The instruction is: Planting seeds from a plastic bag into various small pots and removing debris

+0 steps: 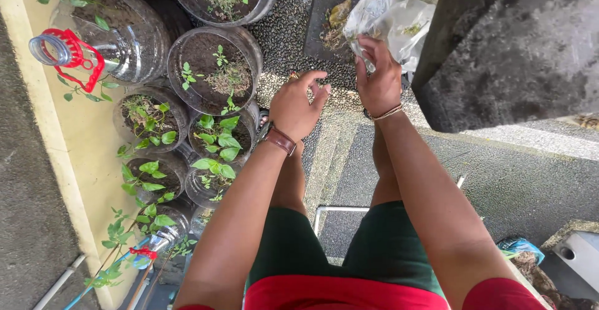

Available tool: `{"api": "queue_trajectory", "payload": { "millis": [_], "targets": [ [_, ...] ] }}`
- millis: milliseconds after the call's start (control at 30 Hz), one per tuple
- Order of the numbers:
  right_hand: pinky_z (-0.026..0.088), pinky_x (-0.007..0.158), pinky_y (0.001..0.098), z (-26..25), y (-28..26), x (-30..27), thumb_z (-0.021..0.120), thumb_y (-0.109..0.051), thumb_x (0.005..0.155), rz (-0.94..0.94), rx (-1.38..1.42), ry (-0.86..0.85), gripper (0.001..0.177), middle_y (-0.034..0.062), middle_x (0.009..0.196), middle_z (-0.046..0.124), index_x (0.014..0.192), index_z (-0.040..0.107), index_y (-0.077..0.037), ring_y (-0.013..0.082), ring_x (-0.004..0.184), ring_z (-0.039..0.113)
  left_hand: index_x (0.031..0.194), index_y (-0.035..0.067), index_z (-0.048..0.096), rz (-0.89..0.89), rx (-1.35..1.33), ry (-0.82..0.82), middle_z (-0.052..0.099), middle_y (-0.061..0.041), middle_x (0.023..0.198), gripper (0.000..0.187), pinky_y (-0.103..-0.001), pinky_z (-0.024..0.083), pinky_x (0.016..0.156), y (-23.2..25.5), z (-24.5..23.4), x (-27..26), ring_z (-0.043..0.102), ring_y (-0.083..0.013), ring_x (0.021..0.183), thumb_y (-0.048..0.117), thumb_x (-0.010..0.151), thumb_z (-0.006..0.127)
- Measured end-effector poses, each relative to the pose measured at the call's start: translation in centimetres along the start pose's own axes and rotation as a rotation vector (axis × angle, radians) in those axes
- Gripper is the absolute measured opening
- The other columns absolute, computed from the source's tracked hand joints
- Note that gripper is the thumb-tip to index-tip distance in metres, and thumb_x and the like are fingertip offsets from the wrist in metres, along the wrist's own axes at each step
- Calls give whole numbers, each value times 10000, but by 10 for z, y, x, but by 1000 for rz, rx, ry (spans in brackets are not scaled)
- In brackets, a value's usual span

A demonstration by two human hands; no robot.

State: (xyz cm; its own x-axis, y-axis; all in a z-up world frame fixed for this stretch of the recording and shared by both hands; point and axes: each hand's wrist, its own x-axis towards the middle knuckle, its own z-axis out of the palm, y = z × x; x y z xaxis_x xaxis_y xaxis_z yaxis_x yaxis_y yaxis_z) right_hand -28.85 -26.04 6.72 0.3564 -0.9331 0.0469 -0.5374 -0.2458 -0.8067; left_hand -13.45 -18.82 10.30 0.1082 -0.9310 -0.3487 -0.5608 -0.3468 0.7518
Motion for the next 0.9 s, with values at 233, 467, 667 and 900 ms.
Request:
{"api": "queue_trajectory", "payload": {
  "millis": [233,467,667,900],
  "targets": [
    [501,804,397,-10,-13,-25,493,95,837,81,266,-3,228,192,1101,550,1052,464,24,383,997,534,1022,150,586,-83,-8,-10,618,-37,696,209,-410,501,670,25,0,-2,618,-262,742,262,848,554],
    [496,797,353,-34,-32,-52,545,104,824,109,367,80,248,198,1058,584,1066,525,53,311,985,549,1066,118,560,-20,-42,22,609,-69,723,299,-407,496,666,49,4,-8,602,-260,720,268,814,618],
    [531,621,328,-61,-38,-67,660,39,768,112,224,149,139,186,814,647,898,610,45,296,774,641,1011,113,592,72,-107,35,618,-67,711,251,-367,489,650,70,11,-14,593,-227,660,273,820,619],
    [499,784,353,-93,-86,-62,535,127,811,117,398,95,211,248,976,600,1018,501,105,341,945,577,1015,136,599,140,-176,55,631,-35,726,241,-278,416,480,76,19,-21,509,-146,476,245,804,638]
  ]
}}
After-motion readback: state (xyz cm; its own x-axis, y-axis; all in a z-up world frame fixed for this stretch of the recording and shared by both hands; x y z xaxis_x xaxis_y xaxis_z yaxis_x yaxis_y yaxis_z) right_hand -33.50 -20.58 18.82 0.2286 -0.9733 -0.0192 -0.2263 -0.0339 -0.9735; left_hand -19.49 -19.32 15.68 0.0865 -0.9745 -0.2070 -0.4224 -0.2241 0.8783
